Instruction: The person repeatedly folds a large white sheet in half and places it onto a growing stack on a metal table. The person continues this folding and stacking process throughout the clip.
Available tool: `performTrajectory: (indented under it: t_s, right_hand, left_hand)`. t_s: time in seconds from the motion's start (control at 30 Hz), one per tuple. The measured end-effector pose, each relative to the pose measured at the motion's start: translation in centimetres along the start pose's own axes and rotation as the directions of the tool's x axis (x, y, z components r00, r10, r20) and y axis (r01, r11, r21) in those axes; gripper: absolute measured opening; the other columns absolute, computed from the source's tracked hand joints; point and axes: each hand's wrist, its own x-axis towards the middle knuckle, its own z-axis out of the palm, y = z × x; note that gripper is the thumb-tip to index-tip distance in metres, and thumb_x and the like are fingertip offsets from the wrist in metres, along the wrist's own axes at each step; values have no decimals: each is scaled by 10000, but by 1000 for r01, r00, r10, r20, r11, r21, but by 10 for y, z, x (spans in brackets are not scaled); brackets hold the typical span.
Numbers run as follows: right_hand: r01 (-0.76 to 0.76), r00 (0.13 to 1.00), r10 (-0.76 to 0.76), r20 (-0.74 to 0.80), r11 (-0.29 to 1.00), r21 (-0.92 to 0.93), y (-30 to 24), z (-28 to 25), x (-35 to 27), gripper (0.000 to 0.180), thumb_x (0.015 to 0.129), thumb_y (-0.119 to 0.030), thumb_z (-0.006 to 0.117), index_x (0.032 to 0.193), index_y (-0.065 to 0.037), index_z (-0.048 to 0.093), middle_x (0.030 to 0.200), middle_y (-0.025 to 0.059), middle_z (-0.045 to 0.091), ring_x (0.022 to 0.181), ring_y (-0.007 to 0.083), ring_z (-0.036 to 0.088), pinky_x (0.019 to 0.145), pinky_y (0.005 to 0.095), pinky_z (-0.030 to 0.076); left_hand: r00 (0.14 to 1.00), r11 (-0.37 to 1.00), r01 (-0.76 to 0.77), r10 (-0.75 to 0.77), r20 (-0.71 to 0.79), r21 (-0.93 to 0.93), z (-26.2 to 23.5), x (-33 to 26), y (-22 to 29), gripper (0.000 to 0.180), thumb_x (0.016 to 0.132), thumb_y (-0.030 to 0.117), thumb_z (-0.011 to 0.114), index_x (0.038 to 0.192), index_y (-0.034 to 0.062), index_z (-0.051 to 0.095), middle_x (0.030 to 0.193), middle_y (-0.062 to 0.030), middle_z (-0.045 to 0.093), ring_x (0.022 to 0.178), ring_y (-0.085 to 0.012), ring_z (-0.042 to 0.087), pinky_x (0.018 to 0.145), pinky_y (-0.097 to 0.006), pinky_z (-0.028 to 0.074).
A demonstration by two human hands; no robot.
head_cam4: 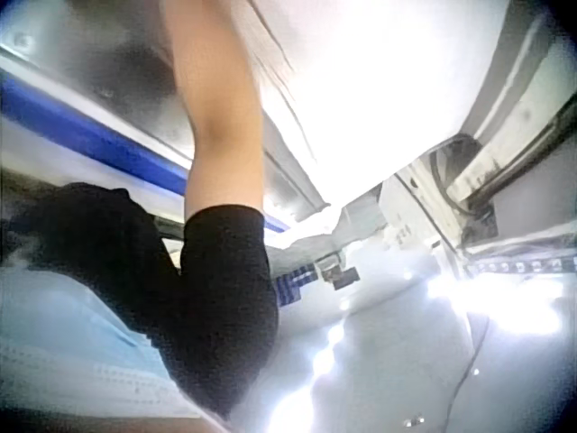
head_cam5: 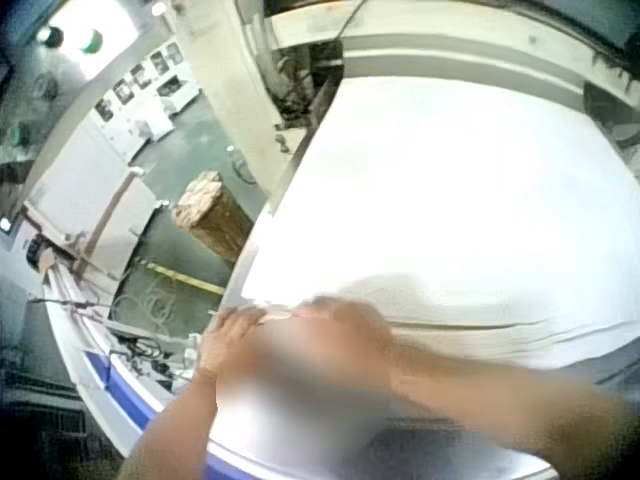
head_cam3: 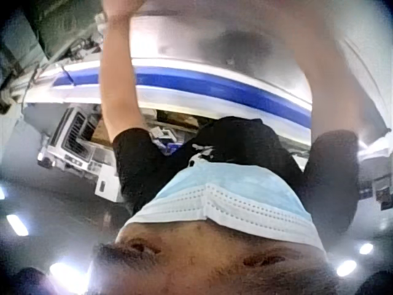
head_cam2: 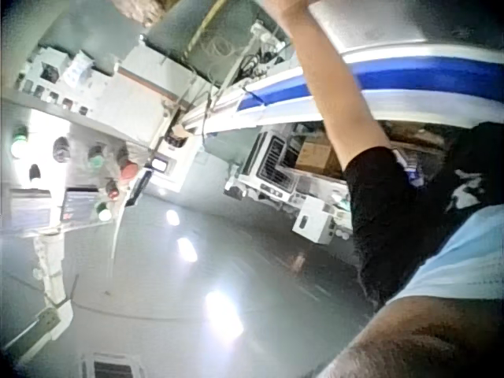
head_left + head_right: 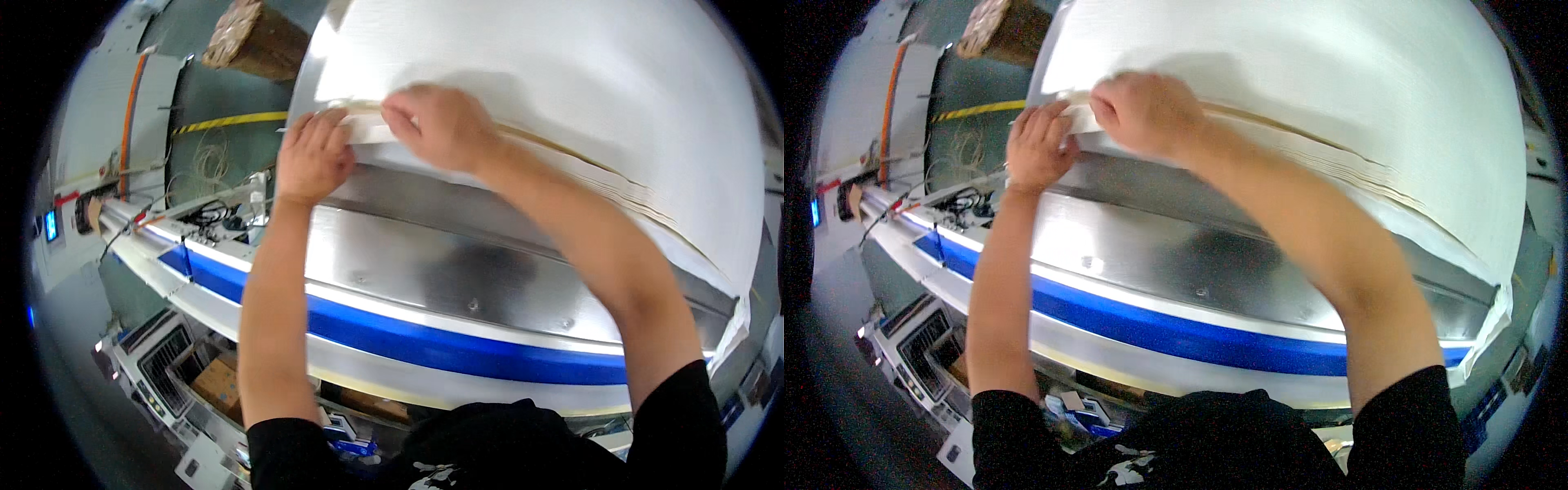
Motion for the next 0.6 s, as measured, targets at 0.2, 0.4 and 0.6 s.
performTrajectory:
  t_s: [0.2, 0.4, 0.6]
  right_hand:
    - [-445, 895, 418, -157, 807, -387, 55, -89, -147, 307, 897, -334, 477, 785, -95, 634, 770, 108, 633, 699, 283, 602, 729, 433, 446]
    - [-636, 722, 599, -347, 377, -673, 144, -256, -315, 527, 944, -405, 370, 660, -82, 674, 630, 127, 634, 625, 301, 624, 884, 461, 411]
    - [-765, 613, 587, -529, 273, -584, 232, -386, -462, 641, 951, -468, 279, 649, -49, 659, 731, 149, 655, 785, 308, 627, 1064, 488, 219]
  left_hand:
    - [871, 994, 6, -60, 488, 112, -37, 35, 9, 602, 706, 94, 636, 1265, 161, 422, 1290, -67, 484, 1165, -237, 476, 1001, -398, 319]
    - [589, 920, -61, -279, 758, 386, -56, 96, 60, 555, 724, 145, 640, 1249, 134, 461, 1149, -88, 575, 1016, -260, 586, 877, -406, 425]
    - [673, 873, -212, -195, 714, 439, 14, 67, -24, 246, 810, 152, 591, 1038, 61, 609, 1012, -136, 618, 959, -293, 602, 819, -425, 458]
